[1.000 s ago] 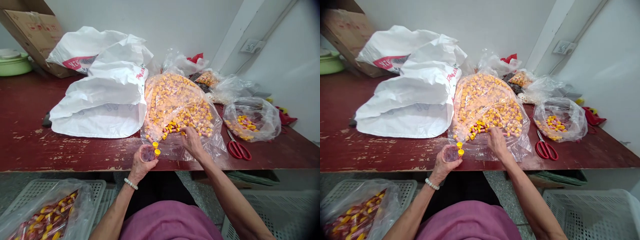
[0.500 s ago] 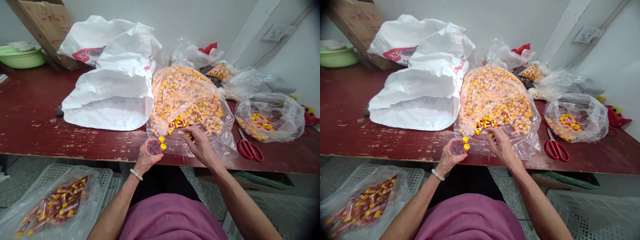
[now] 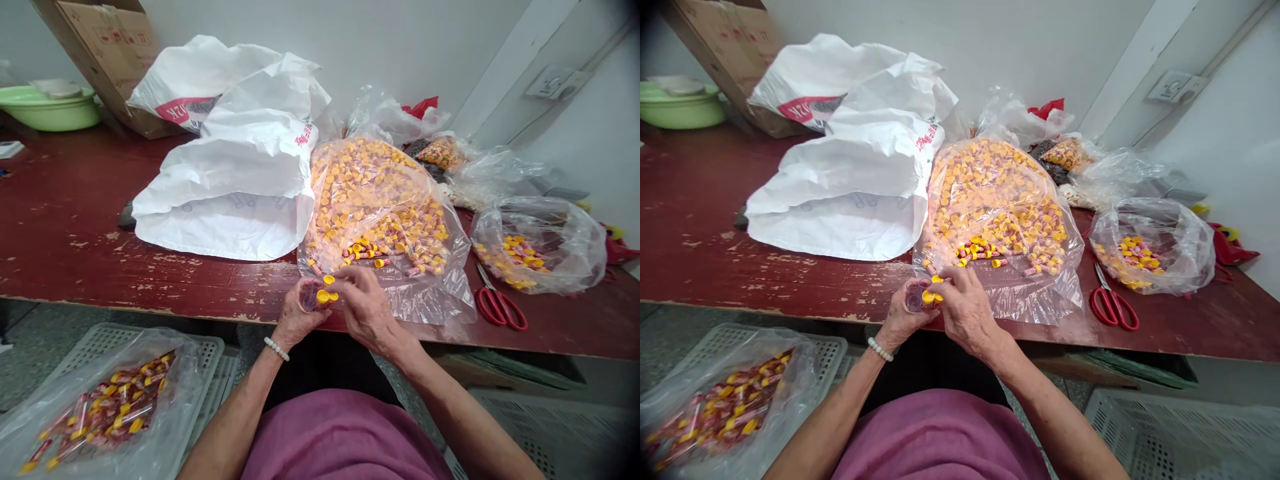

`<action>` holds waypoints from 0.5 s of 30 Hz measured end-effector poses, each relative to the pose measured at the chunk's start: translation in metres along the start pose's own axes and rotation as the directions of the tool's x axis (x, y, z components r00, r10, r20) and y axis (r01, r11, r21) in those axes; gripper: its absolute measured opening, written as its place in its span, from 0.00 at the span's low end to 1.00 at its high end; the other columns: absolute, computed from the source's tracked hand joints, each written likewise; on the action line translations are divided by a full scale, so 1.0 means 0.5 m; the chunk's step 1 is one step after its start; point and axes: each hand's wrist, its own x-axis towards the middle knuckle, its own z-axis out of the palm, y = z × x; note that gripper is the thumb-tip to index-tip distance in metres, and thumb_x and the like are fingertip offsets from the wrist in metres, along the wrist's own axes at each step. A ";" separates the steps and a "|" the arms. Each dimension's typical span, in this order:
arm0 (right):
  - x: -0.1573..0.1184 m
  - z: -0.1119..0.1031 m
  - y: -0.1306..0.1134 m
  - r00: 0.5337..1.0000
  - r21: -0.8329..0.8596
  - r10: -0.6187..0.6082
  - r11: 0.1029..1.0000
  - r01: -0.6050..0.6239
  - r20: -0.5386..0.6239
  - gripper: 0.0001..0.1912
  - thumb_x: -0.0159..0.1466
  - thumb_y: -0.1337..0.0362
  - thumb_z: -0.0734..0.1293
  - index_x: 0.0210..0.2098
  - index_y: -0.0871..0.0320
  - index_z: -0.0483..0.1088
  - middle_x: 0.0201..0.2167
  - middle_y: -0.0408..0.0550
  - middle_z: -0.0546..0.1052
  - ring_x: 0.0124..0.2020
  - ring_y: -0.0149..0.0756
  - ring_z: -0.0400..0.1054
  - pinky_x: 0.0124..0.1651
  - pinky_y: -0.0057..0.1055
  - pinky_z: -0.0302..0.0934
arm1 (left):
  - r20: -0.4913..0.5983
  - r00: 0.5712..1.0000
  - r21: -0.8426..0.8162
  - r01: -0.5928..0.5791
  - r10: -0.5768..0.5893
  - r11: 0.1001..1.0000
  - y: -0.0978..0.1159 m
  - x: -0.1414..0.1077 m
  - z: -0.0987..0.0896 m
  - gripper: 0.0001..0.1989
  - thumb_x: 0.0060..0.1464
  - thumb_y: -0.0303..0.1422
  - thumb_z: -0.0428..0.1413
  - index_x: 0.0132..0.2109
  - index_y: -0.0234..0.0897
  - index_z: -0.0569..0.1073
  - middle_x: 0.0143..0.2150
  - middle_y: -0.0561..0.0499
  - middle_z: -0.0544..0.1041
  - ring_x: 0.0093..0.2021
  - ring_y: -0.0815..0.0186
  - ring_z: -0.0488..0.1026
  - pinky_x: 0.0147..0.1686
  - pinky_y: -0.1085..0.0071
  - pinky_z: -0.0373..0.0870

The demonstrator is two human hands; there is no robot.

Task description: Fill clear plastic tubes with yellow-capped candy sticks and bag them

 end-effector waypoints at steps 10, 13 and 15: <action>-0.001 -0.017 0.222 0.919 -0.213 0.388 0.895 -0.393 -0.068 0.14 0.56 0.77 0.58 0.37 0.60 0.71 0.37 0.55 0.71 0.42 0.44 0.63 0.47 0.43 0.59 | 0.020 0.996 -0.073 0.090 -0.089 0.993 0.010 -0.005 0.000 0.23 0.36 0.26 0.62 0.43 0.34 0.66 0.41 0.46 0.76 0.39 0.61 0.76 0.36 0.67 0.74; -0.008 -0.018 0.293 0.909 -0.194 0.413 0.889 -0.416 -0.054 0.11 0.56 0.76 0.60 0.32 0.60 0.72 0.31 0.55 0.72 0.39 0.45 0.64 0.46 0.44 0.58 | 0.032 0.995 -0.054 0.093 -0.091 0.994 0.008 -0.005 0.000 0.24 0.36 0.26 0.63 0.44 0.34 0.66 0.41 0.45 0.76 0.38 0.61 0.76 0.37 0.67 0.74; -0.008 -0.020 0.291 0.904 -0.174 0.421 0.887 -0.427 -0.074 0.09 0.58 0.72 0.60 0.33 0.61 0.72 0.31 0.55 0.73 0.39 0.45 0.65 0.45 0.44 0.59 | 0.032 0.995 -0.035 0.090 -0.089 0.995 0.005 -0.005 -0.001 0.24 0.36 0.26 0.62 0.44 0.34 0.67 0.40 0.46 0.76 0.37 0.62 0.76 0.37 0.67 0.73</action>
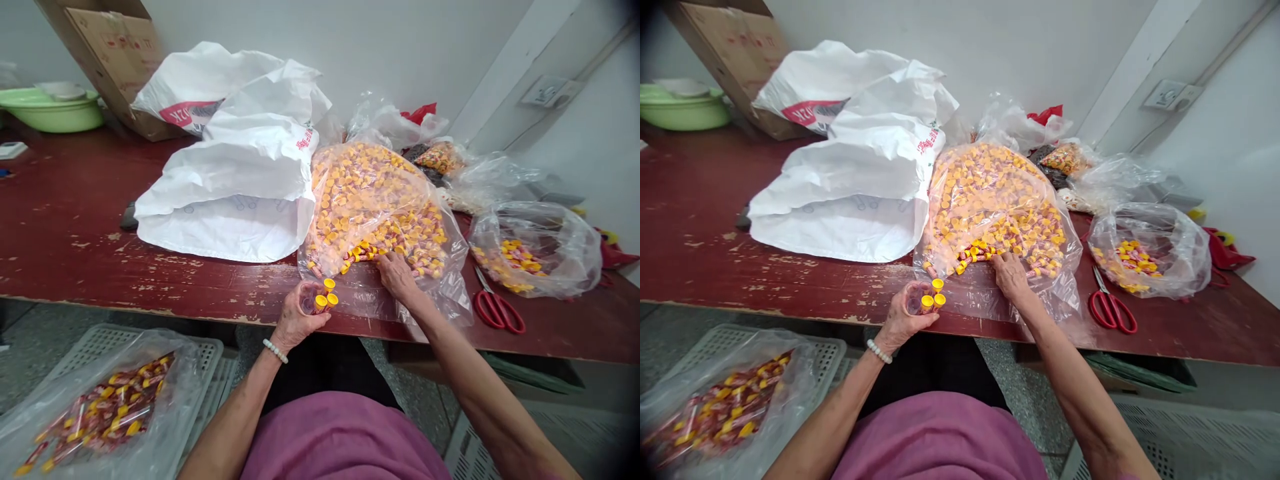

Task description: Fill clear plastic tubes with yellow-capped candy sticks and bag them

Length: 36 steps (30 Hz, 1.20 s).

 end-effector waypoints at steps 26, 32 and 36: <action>-0.069 -0.020 -0.226 0.939 0.265 -0.342 0.909 0.321 0.035 0.14 0.66 0.58 0.56 0.42 0.51 0.72 0.58 0.48 0.62 0.56 0.42 0.58 0.56 0.44 0.53 | 0.029 0.999 0.045 -0.017 0.016 0.999 -0.007 0.001 -0.008 0.24 0.35 0.26 0.64 0.43 0.34 0.67 0.39 0.48 0.75 0.37 0.64 0.73 0.38 0.69 0.71; 0.007 0.036 -0.090 0.989 -0.093 -0.144 0.986 0.140 -0.038 0.14 0.65 0.70 0.54 0.40 0.59 0.70 0.40 0.53 0.71 0.40 0.38 0.64 0.44 0.35 0.61 | 0.024 0.998 -0.009 0.059 -0.059 0.998 0.003 0.000 -0.002 0.24 0.34 0.26 0.63 0.42 0.32 0.66 0.39 0.46 0.75 0.36 0.63 0.75 0.37 0.68 0.73; 0.025 0.078 -0.064 0.933 -0.138 -0.314 0.930 0.340 0.177 0.14 0.62 0.73 0.57 0.43 0.59 0.70 0.47 0.53 0.70 0.47 0.40 0.62 0.53 0.36 0.57 | -0.001 0.999 0.002 0.054 -0.054 0.999 -0.001 0.000 -0.001 0.26 0.34 0.27 0.64 0.43 0.33 0.66 0.40 0.46 0.75 0.37 0.62 0.75 0.38 0.67 0.73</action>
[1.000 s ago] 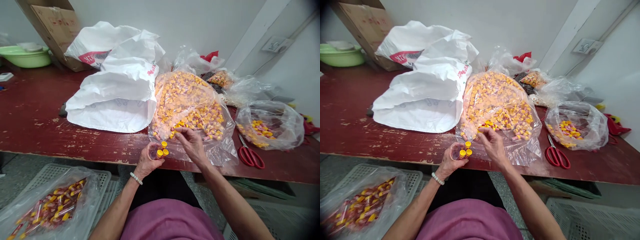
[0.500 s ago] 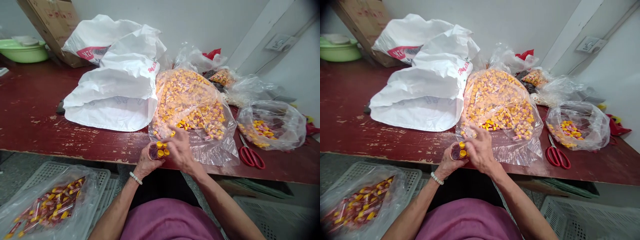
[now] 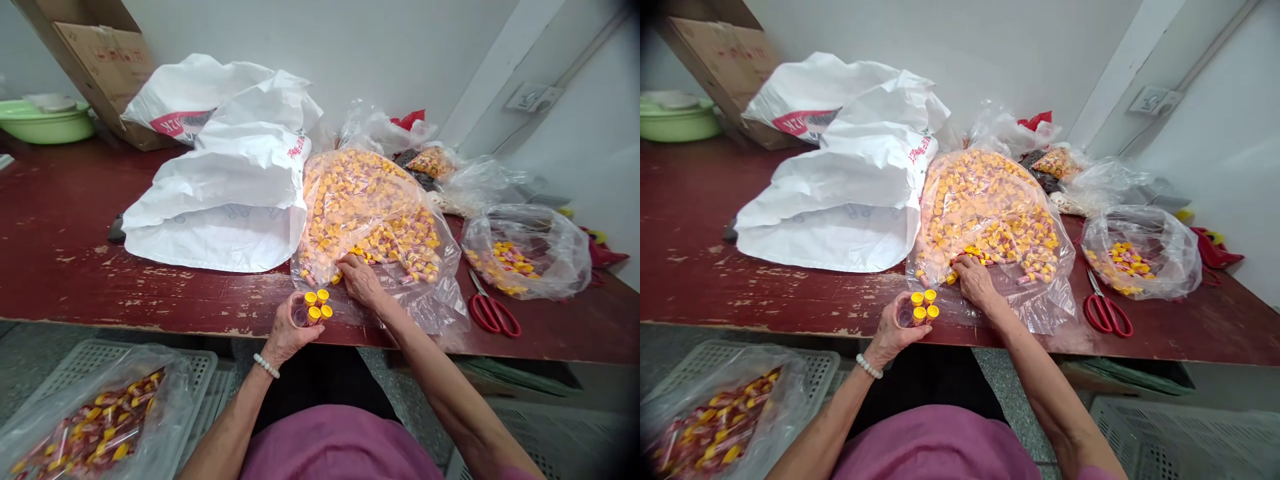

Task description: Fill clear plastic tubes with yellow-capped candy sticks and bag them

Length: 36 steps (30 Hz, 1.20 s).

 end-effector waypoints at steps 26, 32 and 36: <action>-0.033 -0.103 -0.217 0.976 0.447 -0.076 0.880 0.163 -0.205 0.08 0.64 0.63 0.61 0.42 0.54 0.69 0.46 0.50 0.72 0.49 0.39 0.63 0.52 0.40 0.57 | 0.002 0.996 0.104 -0.090 0.091 0.990 0.009 0.000 -0.002 0.20 0.35 0.28 0.63 0.40 0.34 0.69 0.35 0.52 0.75 0.33 0.66 0.71 0.33 0.72 0.70; -0.044 -0.140 -0.236 0.972 0.288 -0.044 0.951 0.112 -0.232 0.12 0.63 0.56 0.62 0.43 0.52 0.70 0.55 0.49 0.66 0.56 0.46 0.55 0.57 0.48 0.48 | -0.015 0.994 0.110 -0.110 0.113 0.988 0.008 -0.002 -0.003 0.17 0.36 0.30 0.64 0.36 0.34 0.69 0.31 0.54 0.74 0.30 0.69 0.69 0.32 0.73 0.69; -0.040 -0.148 -0.210 0.988 0.261 -0.069 0.960 0.104 -0.139 0.11 0.63 0.55 0.61 0.40 0.49 0.72 0.56 0.45 0.65 0.57 0.47 0.54 0.57 0.50 0.47 | -0.009 0.996 0.072 -0.088 0.089 0.994 0.011 -0.003 -0.001 0.17 0.35 0.30 0.64 0.36 0.34 0.68 0.31 0.53 0.74 0.30 0.69 0.70 0.31 0.73 0.69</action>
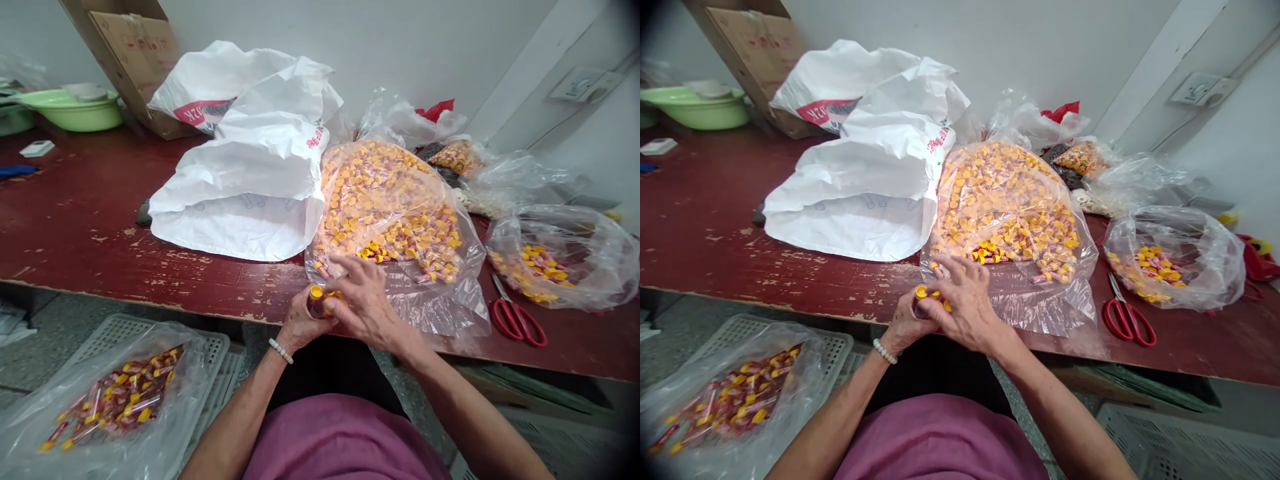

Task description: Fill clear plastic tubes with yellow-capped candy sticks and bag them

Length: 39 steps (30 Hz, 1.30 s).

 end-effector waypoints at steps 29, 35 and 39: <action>-0.012 0.001 -0.041 0.998 0.247 -0.041 0.968 0.050 -0.038 0.16 0.64 0.67 0.60 0.52 0.53 0.62 0.49 0.52 0.69 0.52 0.40 0.63 0.54 0.42 0.60 | 0.005 1.000 0.023 -0.010 0.010 1.000 -0.015 0.006 -0.001 0.18 0.35 0.29 0.63 0.38 0.34 0.68 0.34 0.52 0.75 0.32 0.67 0.71 0.34 0.72 0.69; -0.031 -0.006 -0.035 0.993 0.210 0.032 0.978 -0.007 -0.112 0.12 0.63 0.69 0.59 0.46 0.54 0.64 0.45 0.52 0.67 0.49 0.39 0.62 0.51 0.40 0.61 | 0.018 1.000 -0.023 -0.004 0.005 1.000 -0.013 0.002 -0.004 0.19 0.36 0.30 0.64 0.37 0.34 0.68 0.33 0.53 0.74 0.30 0.68 0.70 0.31 0.73 0.67; -0.047 0.035 -0.035 1.000 0.039 -0.007 0.999 0.007 0.006 0.12 0.61 0.61 0.63 0.45 0.52 0.67 0.50 0.52 0.66 0.52 0.46 0.58 0.53 0.47 0.54 | 0.015 1.000 -0.029 0.001 -0.001 1.000 -0.013 0.006 -0.007 0.15 0.38 0.31 0.63 0.35 0.34 0.68 0.32 0.52 0.74 0.31 0.68 0.69 0.32 0.73 0.67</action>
